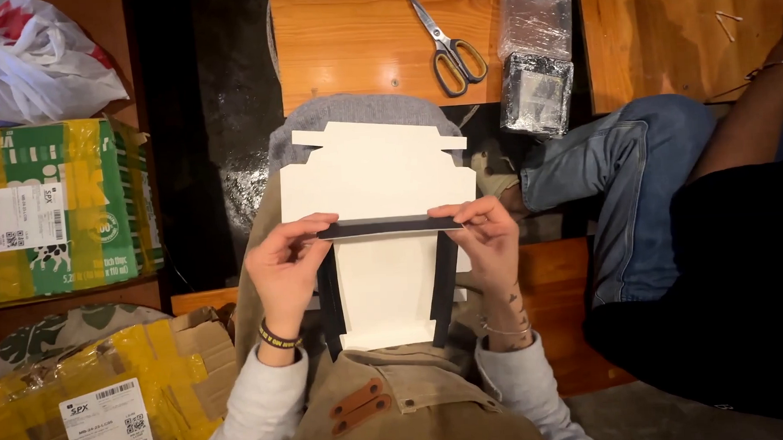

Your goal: Assembling white cardboard outer boxes and inserting black product boxes into them.

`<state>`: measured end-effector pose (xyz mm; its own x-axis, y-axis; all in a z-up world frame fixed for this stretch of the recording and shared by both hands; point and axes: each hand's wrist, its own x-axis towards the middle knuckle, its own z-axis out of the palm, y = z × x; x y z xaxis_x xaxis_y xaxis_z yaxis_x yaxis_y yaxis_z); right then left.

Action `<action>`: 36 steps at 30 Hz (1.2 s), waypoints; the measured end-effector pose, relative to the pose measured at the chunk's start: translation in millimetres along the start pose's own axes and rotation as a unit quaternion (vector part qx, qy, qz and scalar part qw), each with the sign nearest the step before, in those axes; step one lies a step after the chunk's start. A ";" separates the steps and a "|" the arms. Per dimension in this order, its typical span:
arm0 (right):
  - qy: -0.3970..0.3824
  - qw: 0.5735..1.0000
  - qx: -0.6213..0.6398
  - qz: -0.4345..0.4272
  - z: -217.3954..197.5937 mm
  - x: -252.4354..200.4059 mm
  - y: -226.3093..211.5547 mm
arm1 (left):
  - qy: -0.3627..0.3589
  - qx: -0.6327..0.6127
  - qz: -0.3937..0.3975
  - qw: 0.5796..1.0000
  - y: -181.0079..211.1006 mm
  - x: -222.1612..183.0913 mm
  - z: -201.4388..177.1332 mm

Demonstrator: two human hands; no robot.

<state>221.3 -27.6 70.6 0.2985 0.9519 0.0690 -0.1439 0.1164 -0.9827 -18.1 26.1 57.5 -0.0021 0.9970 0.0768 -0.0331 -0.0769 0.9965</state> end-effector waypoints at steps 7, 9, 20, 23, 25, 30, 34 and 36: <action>-0.038 0.992 -0.116 0.013 3.5 19.5 13.3 | -0.073 0.166 -0.018 0.983 -4.6 31.6 -15.8; -0.055 0.982 -0.178 -0.016 0.1 24.7 30.1 | -0.102 0.232 0.102 0.962 -18.7 37.4 -23.2; -0.049 0.950 -0.279 -0.133 -3.0 14.2 43.9 | -0.101 0.293 0.225 0.924 -30.0 13.7 -19.1; -0.057 0.951 -0.274 -0.133 0.0 16.0 36.5 | -0.100 0.318 0.248 0.910 -28.4 16.3 -16.2; -0.052 0.953 -0.268 -0.132 1.5 15.9 32.3 | -0.089 0.326 0.242 0.910 -28.6 18.1 -14.2; -0.044 0.966 -0.253 0.041 0.5 24.0 22.6 | -0.135 0.383 0.160 0.900 -24.8 34.3 -15.2; -0.076 0.952 -0.292 0.049 -2.8 35.9 28.7 | -0.191 0.398 0.161 0.883 -15.9 49.4 -10.4; -0.112 0.930 -0.350 0.029 -8.3 36.5 41.1 | -0.233 0.427 0.231 0.842 -34.6 53.1 -10.5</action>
<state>234.2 9.6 31.3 0.0933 0.9952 -0.0301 0.5183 -0.0743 -0.8519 -27.6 81.6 26.7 0.5818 0.7674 0.2696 0.5956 -0.6277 0.5013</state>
